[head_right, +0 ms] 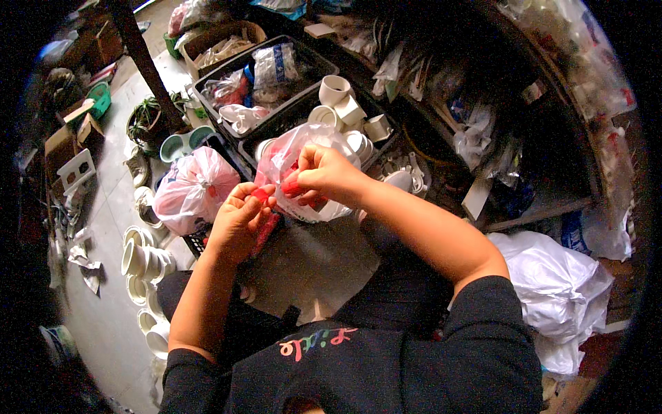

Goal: The person sits on the floor and repeatedly picks small red plastic pieces from a clear bag, connects them together by hand, and places the assembled pieces back into the bag. The person continues this cycle of picking, connecting, and returning the parts.

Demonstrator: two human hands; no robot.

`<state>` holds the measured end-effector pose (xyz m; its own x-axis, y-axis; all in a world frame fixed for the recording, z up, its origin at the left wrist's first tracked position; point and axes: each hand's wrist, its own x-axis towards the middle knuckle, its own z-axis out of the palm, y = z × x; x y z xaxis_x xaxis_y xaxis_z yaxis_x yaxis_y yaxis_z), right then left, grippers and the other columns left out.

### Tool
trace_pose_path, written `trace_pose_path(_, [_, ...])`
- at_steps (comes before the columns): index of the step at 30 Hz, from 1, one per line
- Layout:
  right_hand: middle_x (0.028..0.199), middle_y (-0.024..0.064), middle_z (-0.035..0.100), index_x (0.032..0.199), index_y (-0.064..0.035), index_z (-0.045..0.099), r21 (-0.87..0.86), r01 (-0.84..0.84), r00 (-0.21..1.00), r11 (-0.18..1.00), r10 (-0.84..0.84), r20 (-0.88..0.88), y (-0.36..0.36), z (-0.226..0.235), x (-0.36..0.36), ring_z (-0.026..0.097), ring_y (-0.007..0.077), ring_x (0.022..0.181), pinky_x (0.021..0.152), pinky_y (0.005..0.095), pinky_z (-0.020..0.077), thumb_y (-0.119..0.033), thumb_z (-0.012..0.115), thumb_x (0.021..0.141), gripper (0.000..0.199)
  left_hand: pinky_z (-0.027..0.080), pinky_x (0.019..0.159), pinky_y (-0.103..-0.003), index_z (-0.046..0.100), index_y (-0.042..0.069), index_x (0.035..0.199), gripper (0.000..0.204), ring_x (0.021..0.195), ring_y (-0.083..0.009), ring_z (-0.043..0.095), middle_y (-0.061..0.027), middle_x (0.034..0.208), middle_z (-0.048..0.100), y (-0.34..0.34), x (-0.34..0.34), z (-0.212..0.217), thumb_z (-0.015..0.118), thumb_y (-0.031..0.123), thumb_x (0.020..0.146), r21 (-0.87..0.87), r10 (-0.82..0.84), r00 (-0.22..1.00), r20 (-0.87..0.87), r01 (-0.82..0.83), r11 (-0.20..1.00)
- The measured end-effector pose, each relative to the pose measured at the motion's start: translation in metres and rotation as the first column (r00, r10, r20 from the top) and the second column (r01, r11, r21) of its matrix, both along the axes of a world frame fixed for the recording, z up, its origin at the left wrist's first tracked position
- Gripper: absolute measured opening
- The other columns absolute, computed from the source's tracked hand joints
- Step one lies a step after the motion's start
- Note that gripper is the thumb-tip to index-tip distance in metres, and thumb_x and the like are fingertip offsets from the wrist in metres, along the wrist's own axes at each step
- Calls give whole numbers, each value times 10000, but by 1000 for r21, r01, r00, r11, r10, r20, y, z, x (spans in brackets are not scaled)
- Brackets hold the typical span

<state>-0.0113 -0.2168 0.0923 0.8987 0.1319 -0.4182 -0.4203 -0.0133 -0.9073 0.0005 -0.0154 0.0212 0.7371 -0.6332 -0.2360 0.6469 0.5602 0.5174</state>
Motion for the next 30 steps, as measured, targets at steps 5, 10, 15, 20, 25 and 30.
trace_pose_path(5, [815,30,558,817,-38,487,-150,-50,943,987,96,318,18,7,-14,520,74,727,678,224,435,-71,610,760,140,488,697,-255,524,36,1007,231,821,-163,591,-87,984,584,-8,-10,4,603,75,794,-74,83,963,258,-66,995])
trace_pose_path(10, [825,12,538,910,-35,513,-267,-127,943,955,200,267,24,5,-17,507,74,743,667,224,433,-139,600,787,184,486,682,-241,562,23,1051,260,779,-110,574,-45,910,601,-11,-15,7,597,93,803,105,93,939,332,-134,985])
trace_pose_path(15, [870,22,560,962,-36,511,-1,-111,971,994,109,213,28,9,-20,532,85,763,641,225,449,-205,631,795,266,488,690,-235,523,30,1111,313,799,-113,575,-51,957,596,-14,-15,11,587,120,818,109,83,969,232,-111,988])
trace_pose_path(20, [876,23,569,977,-32,512,2,-95,927,995,88,363,25,-1,-19,549,91,782,646,238,464,-157,633,790,255,486,666,-232,503,42,1093,300,790,-117,578,-61,940,598,-15,-12,15,587,128,818,63,69,969,237,-87,994])
trace_pose_path(25, [807,27,568,912,-25,529,50,-32,943,998,14,332,22,11,-20,548,82,743,654,203,446,-81,650,760,203,491,684,-235,521,58,1056,254,813,-122,579,-71,978,589,-11,-10,8,587,110,816,38,7,990,143,-13,999])
trace_pose_path(30, [804,50,579,920,-22,538,-86,-53,949,995,78,307,11,14,-18,565,97,754,686,226,462,-30,636,743,202,498,727,-240,535,63,1079,274,805,-119,579,-55,995,587,-14,-11,15,586,86,811,-32,67,998,19,-66,997])
